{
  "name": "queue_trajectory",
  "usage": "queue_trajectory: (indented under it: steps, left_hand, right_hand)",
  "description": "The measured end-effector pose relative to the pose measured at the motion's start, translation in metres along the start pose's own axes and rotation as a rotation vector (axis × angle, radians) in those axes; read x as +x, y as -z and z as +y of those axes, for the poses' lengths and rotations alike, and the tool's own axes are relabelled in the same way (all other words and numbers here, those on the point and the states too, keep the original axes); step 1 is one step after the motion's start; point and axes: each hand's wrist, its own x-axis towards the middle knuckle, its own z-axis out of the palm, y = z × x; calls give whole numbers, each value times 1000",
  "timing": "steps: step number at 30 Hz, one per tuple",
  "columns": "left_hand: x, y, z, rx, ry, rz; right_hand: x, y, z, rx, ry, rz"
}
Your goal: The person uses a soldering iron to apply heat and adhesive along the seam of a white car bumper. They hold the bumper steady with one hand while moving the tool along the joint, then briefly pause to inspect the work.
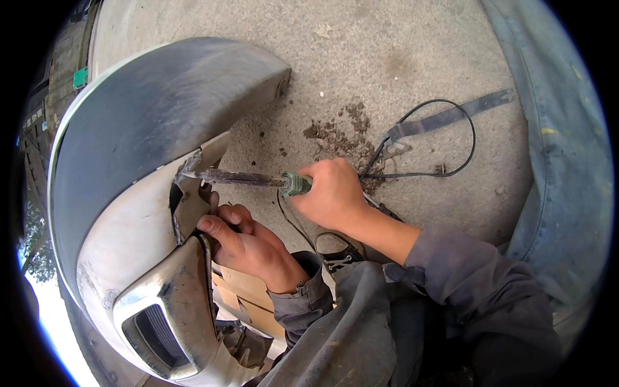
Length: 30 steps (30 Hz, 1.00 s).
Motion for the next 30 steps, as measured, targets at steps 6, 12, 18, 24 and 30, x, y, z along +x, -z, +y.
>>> queue_trajectory:
  steps: [6,12,18,24,30]
  left_hand:
    - [-1,-7,0,-11,-22,31]
    - [-1,5,-6,20,-31,-2]
    - [2,5,-8,-33,-81,0]
    - [-4,9,-9,33,-12,7]
    - [-1,16,-2,18,15,72]
  right_hand:
    - [13,45,-20,-9,-186,-42]
    - [-8,124,-78,-171,-42,-129]
    - [-18,165,-127,-246,-57,-391]
    - [-11,148,-125,-115,-223,-515]
    - [62,140,-73,-102,-8,-212]
